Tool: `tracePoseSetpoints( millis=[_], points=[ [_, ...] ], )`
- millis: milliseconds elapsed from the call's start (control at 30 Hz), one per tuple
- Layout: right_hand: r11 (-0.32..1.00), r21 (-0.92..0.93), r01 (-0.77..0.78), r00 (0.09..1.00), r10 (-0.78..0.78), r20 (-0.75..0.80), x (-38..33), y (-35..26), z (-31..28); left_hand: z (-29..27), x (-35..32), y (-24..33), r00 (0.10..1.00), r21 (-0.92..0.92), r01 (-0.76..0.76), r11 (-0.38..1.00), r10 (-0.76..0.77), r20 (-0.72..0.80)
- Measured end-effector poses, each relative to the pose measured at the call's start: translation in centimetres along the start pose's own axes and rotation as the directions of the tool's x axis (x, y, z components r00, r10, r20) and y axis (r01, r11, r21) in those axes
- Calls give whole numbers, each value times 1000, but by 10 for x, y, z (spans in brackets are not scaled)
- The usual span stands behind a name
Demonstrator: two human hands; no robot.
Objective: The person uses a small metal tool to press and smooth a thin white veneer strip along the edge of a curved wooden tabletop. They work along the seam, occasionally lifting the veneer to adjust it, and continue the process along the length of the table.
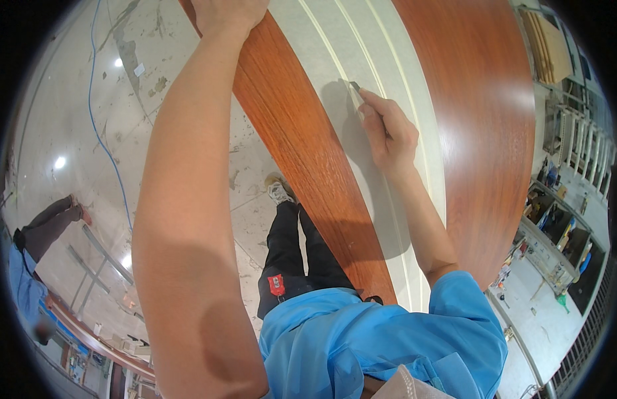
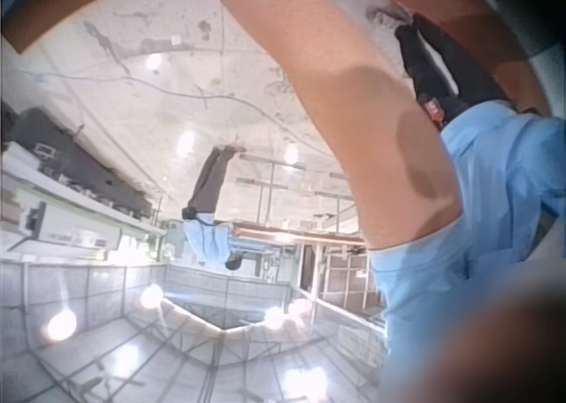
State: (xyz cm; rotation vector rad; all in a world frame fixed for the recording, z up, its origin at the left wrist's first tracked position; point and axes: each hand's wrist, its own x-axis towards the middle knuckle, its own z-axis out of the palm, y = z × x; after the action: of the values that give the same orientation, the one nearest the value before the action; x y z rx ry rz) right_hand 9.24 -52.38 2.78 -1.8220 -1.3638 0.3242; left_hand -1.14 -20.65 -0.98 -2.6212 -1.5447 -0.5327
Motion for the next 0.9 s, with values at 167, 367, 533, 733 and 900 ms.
tracePoseSetpoints(
  millis=[167,367,533,733,900],
  points=[
    [1000,-4,7,1000,-7,-4,-1,0,0,3,1,-2,1000,8,-8,1000,8,-11],
    [1000,-6,-7,1000,7,10,-4,-2,-3,3,2,-4,1000,14,-10,1000,10,-5],
    [1000,4,-4,1000,4,10,-7,-2,-3,3,3,-4,1000,11,-7,1000,7,7],
    [1000,-8,2,1000,-2,4,-11,0,-3,3,3,-5,1000,5,-7,1000,7,11],
    [1000,-12,-12,1000,12,12,-15,-2,-5,4,3,-6,1000,12,-10,1000,10,4]
  ],
)
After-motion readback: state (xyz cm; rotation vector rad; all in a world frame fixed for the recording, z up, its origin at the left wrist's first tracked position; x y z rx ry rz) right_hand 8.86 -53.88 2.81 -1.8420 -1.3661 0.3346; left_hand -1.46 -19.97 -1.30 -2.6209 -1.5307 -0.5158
